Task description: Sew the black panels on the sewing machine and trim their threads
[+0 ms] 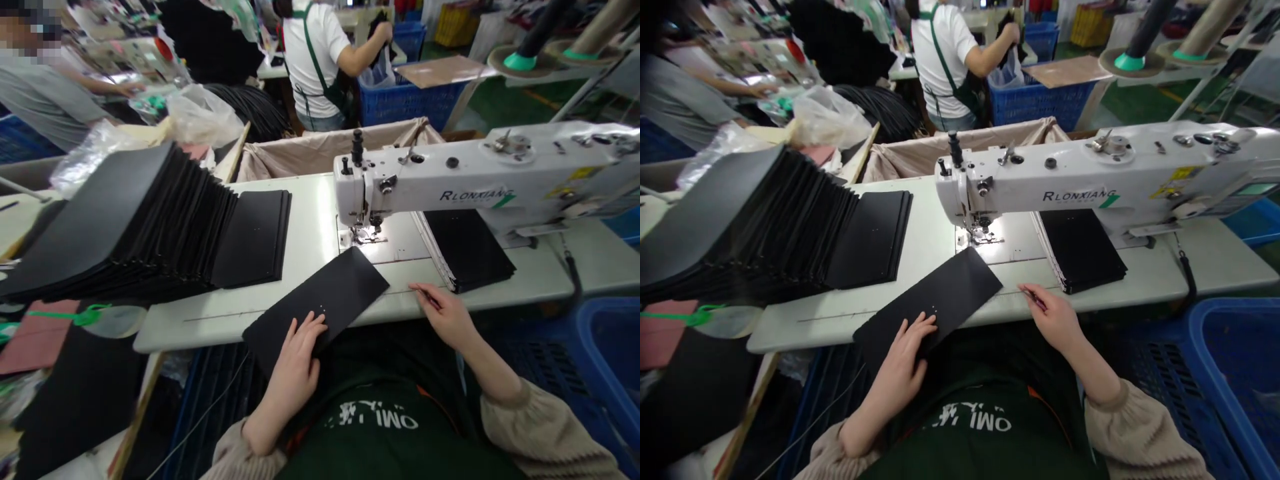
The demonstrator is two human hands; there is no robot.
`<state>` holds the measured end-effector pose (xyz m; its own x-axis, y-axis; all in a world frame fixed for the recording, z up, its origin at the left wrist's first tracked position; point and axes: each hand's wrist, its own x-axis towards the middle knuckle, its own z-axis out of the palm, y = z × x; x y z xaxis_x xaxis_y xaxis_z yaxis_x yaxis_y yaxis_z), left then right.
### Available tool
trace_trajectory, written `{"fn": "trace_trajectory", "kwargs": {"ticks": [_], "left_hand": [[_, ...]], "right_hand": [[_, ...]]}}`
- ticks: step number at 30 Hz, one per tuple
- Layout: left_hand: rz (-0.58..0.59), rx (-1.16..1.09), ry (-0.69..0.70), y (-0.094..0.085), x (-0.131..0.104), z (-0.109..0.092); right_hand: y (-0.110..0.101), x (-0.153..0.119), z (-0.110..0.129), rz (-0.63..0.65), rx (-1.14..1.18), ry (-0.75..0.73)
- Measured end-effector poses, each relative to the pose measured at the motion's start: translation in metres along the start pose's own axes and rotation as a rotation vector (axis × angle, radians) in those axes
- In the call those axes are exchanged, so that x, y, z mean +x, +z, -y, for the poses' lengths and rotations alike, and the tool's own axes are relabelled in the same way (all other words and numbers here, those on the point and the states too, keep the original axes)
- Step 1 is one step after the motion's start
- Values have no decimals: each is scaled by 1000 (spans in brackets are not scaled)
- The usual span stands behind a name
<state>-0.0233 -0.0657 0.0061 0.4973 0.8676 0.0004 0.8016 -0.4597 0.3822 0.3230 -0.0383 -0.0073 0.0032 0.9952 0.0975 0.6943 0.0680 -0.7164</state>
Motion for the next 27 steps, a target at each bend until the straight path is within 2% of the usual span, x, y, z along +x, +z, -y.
{"fn": "trace_trajectory", "kwargs": {"ticks": [3,6,9,13,18,27], "left_hand": [[23,1,69,-2,18,-8],[-37,21,76,3,51,-24],[-70,-26,141,15,86,-48],[-99,-50,251,41,120,-81],[-99,-8,272,62,125,-97],[-119,-65,206,58,119,-104]], "right_hand": [[-3,-21,-6,-57,40,92],[-7,-33,-10,-120,23,156],[-11,-43,-13,-145,-24,194],[-11,-57,-11,-87,-109,225],[-11,-68,-6,11,-160,251],[2,-62,3,85,-297,132]]}}
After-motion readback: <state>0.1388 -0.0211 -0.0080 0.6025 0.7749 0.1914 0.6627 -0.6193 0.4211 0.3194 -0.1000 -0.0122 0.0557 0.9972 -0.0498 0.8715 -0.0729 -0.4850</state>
